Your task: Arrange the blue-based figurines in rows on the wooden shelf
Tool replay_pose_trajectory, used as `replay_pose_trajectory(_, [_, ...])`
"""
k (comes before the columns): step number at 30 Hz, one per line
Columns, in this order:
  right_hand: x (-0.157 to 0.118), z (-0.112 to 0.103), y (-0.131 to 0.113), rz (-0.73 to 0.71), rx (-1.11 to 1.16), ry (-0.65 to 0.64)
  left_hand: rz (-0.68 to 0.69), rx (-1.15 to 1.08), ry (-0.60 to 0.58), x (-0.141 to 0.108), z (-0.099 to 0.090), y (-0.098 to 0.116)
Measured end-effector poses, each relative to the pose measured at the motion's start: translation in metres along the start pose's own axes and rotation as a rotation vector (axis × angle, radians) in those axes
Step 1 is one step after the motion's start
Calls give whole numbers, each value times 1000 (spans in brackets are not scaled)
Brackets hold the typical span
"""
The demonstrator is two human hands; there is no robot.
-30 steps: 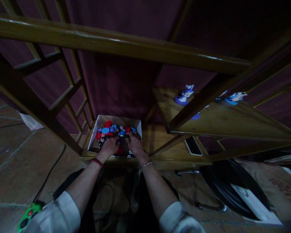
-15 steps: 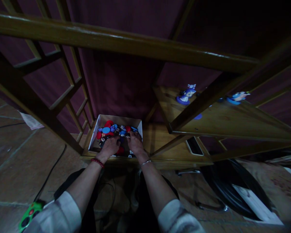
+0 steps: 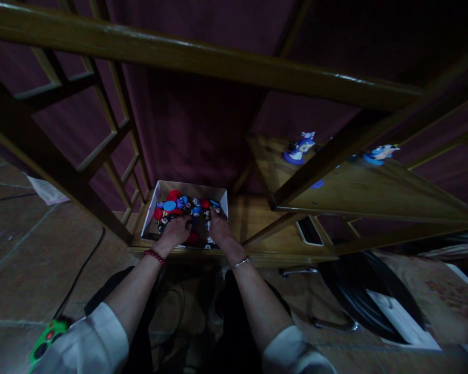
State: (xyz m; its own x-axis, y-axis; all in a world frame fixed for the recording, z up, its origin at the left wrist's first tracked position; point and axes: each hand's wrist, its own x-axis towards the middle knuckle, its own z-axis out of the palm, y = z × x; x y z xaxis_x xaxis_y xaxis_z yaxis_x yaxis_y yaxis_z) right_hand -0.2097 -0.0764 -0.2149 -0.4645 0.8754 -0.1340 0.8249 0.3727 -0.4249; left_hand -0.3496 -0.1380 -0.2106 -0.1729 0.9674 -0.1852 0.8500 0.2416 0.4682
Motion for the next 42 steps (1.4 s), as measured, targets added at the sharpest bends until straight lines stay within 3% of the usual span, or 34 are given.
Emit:
replay_pose_trajectory(5, [-6,-2,-5,-3,-101,-99,3,9,8,-1,0,1])
replay_pose_trajectory(16, [-6,-2,-10,6,-141,-46,-16,2,-10,-3,-3,3])
replay_pose_trajectory(27, [2,1,3,-62,85,83,4,-22,8,-2,-2,1])
replay_pose_trajectory(42, [-5,1,1,-122,268,136,-3,-18,33,-8,-4,7])
